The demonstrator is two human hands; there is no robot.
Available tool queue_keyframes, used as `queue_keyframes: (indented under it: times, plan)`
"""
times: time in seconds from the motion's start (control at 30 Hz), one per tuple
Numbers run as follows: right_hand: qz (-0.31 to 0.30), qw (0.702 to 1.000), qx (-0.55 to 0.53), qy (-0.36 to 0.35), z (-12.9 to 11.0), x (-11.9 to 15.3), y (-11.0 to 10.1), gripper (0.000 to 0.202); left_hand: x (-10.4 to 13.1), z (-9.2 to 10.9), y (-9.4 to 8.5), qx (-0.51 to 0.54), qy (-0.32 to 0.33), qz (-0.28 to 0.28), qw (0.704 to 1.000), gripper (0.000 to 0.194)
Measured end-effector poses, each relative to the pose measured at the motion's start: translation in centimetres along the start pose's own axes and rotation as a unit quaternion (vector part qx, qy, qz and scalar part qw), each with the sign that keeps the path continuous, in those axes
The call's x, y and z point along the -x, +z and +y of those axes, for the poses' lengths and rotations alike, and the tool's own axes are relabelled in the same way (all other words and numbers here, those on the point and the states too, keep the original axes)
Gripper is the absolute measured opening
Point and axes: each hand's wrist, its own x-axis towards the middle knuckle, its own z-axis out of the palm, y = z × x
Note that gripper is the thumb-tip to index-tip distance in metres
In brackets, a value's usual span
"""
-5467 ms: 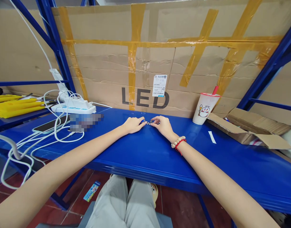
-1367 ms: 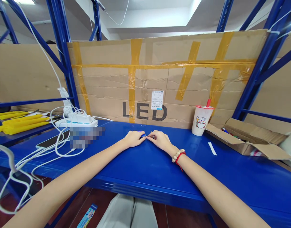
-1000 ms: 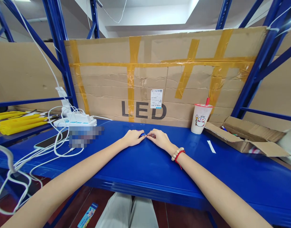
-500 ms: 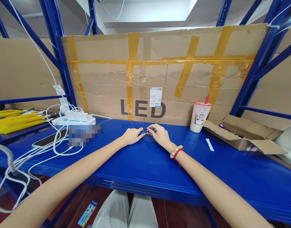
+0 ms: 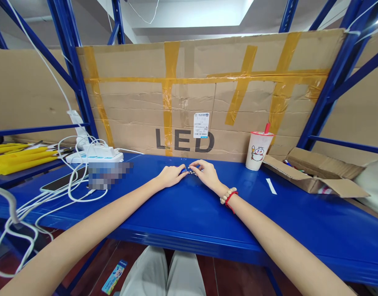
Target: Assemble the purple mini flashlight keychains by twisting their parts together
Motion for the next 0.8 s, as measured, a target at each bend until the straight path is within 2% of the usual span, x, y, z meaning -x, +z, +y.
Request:
queue_keyframes:
  times: [0.2,0.37,0.57,0.8]
  plan:
    - [-0.001,1.0,-0.03,-0.004,-0.13,0.04,-0.01,0.023,-0.03,-0.04,-0.01,0.005,0.002,-0.004,1.0,0.038]
    - [-0.035,0.998,-0.05,-0.007,0.18,0.01,0.16,0.024,-0.03,-0.14,0.0,0.011,0.008,0.0,1.0,0.037]
    - [-0.052,0.994,-0.1,-0.001,0.67,-0.11,0.28,0.028,0.14,-0.24,-0.05,0.023,0.036,0.017,0.999,0.036]
    - [-0.055,0.99,-0.13,0.004,0.06,-0.09,-0.02,0.029,0.13,-0.13,0.05,0.018,0.067,0.038,0.997,0.033]
